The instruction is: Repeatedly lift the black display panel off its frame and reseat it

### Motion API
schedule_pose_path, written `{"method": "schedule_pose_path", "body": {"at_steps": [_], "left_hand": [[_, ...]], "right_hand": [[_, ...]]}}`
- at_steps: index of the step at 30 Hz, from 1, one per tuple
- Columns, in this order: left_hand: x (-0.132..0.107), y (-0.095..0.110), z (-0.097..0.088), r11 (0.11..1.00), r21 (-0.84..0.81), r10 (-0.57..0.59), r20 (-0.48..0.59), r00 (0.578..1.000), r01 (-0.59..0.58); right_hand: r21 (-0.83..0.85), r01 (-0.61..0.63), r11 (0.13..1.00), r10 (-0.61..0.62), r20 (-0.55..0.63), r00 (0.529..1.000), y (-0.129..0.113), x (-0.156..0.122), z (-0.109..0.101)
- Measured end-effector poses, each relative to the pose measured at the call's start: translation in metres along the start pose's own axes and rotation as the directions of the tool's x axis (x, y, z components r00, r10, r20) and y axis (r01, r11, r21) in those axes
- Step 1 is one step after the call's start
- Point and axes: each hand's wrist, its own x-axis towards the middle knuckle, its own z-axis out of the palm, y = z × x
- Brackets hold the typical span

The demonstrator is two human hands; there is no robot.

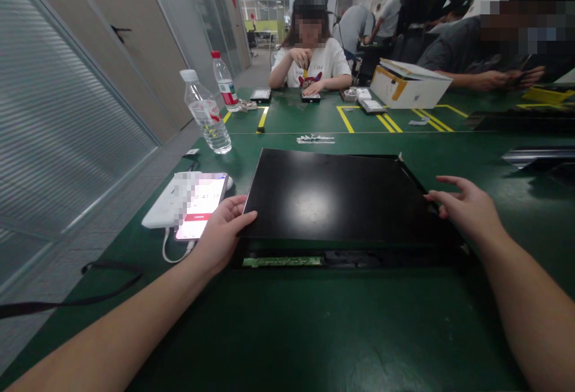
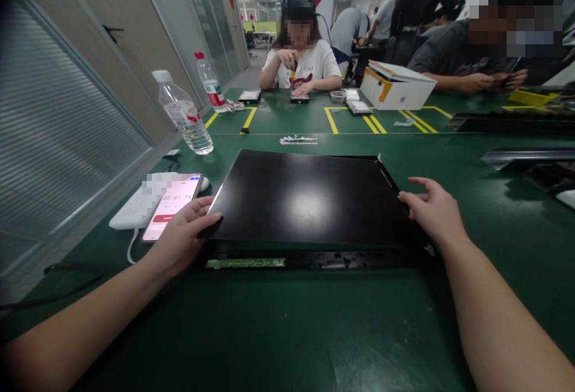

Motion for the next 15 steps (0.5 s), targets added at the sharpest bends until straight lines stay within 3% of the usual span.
{"method": "schedule_pose_path", "body": {"at_steps": [8, 15], "left_hand": [[0.002, 0.002, -0.005, 1.0, -0.001, -0.027, 0.131, 0.991, 0.027], [0.002, 0.001, -0.005, 1.0, 0.024, -0.021, 0.114, 0.993, 0.019]], "right_hand": [[-0.073, -0.013, 0.997, 0.013, 0.009, 1.0, -0.011, -0.006, -0.002], [-0.096, -0.002, 0.995, 0.003, 0.01, 1.0, -0.017, -0.009, -0.002]]}}
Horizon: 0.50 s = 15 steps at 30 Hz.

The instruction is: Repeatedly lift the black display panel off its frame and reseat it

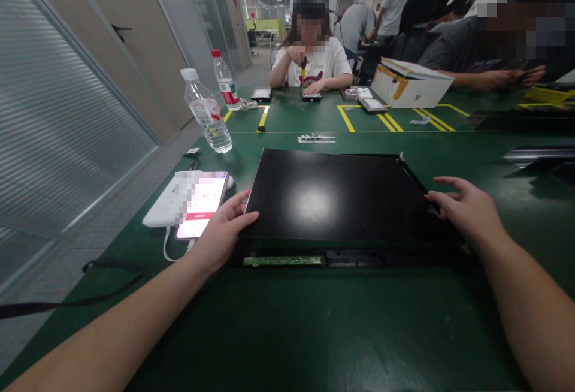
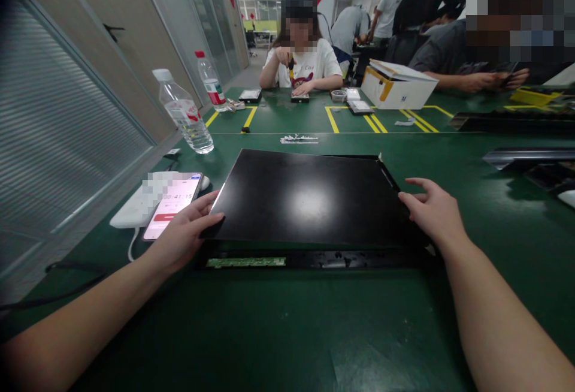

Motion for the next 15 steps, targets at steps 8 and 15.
{"method": "schedule_pose_path", "body": {"at_steps": [8, 15], "left_hand": [[0.0016, -0.0048, -0.0023, 0.999, 0.016, 0.029, 0.037, 0.999, -0.029], [0.0038, -0.0064, -0.0039, 0.999, 0.007, 0.033, 0.029, 0.999, -0.033]], "right_hand": [[-0.037, -0.002, 0.999, 0.002, 0.007, 1.0, 0.0013, 0.0017, 0.0005], [-0.032, 0.035, 0.999, -0.035, -0.007, 0.999, 0.0057, 0.0033, 0.001]]}}
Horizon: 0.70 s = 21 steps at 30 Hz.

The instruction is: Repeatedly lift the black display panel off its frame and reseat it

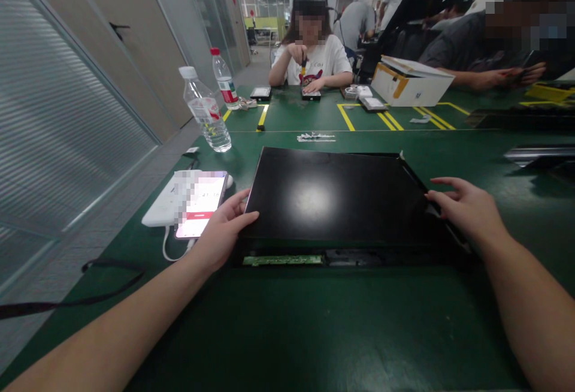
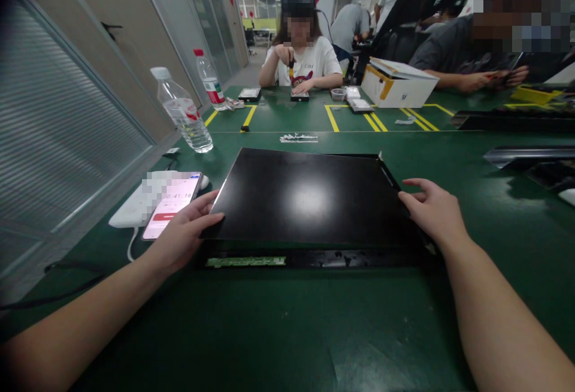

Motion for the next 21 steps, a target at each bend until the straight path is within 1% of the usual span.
{"method": "schedule_pose_path", "body": {"at_steps": [7, 13, 17, 19, 21], "left_hand": [[-0.001, 0.0, 0.002, 1.0, -0.015, 0.003, -0.029, 1.0, -0.003], [-0.001, -0.003, 0.002, 0.999, -0.017, 0.032, -0.051, 0.998, -0.033], [0.0, -0.004, 0.001, 0.999, -0.016, 0.034, -0.046, 0.998, -0.034], [0.0, -0.003, 0.001, 0.999, -0.01, 0.031, -0.045, 0.999, -0.031], [0.0, -0.003, 0.001, 1.0, 0.001, 0.023, -0.045, 0.999, -0.023]], "right_hand": [[-0.022, -0.009, 1.0, 0.01, 0.013, 1.0, 0.002, 0.002, -0.001], [0.054, -0.029, 0.998, 0.031, -0.034, 0.999, 0.002, 0.001, -0.006], [-0.059, -0.048, 0.997, 0.044, -0.065, 0.997, 0.007, 0.007, -0.007], [-0.134, -0.073, 0.988, 0.069, -0.037, 0.997, 0.009, 0.012, -0.006], [-0.192, -0.087, 0.977, 0.093, 0.023, 0.995, 0.01, 0.015, -0.004]]}}
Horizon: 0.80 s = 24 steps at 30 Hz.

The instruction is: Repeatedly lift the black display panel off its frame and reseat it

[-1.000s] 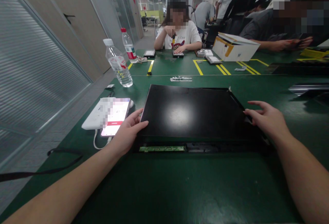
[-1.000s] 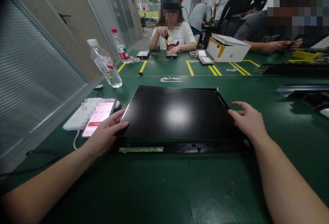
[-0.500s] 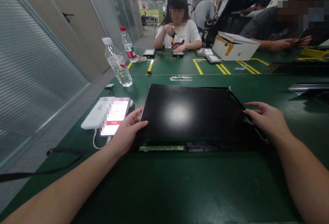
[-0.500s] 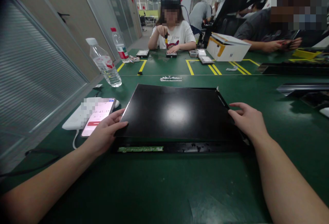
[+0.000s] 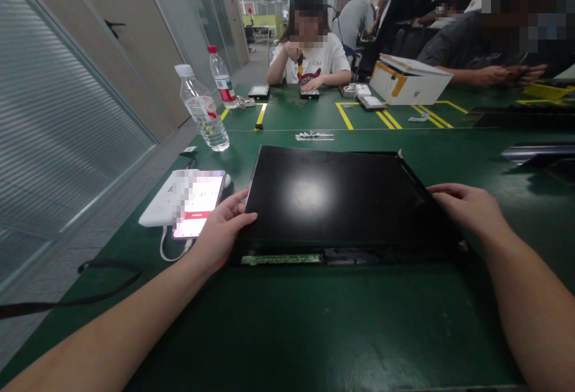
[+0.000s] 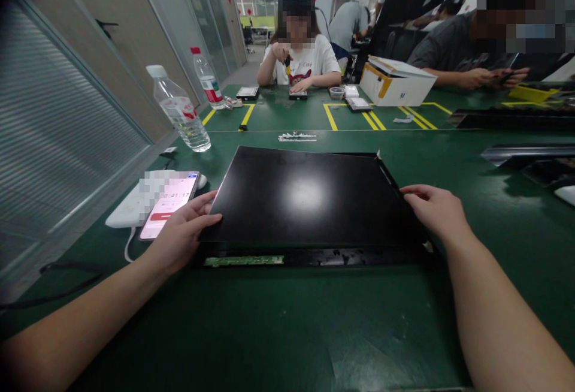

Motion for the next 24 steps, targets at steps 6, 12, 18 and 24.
{"method": "schedule_pose_path", "body": {"at_steps": [6, 12, 18, 24], "left_hand": [[0.0, 0.001, 0.001, 1.0, 0.009, -0.022, -0.013, 1.0, 0.022], [0.0, 0.002, 0.003, 1.0, -0.009, -0.015, 0.01, 1.0, 0.016], [0.0, 0.001, 0.004, 1.0, 0.0, -0.001, -0.027, 1.0, 0.001], [0.001, 0.001, 0.004, 1.0, -0.001, 0.013, -0.051, 0.999, -0.013]], "right_hand": [[-0.135, 0.098, 0.986, -0.078, 0.146, 0.986, 0.002, 0.007, 0.008], [-0.158, 0.162, 0.974, -0.129, 0.201, 0.971, 0.008, 0.011, 0.012], [-0.008, 0.079, 0.997, -0.075, 0.246, 0.966, 0.013, 0.014, 0.012], [0.063, 0.057, 0.996, -0.068, 0.199, 0.978, 0.018, 0.014, 0.016]]}}
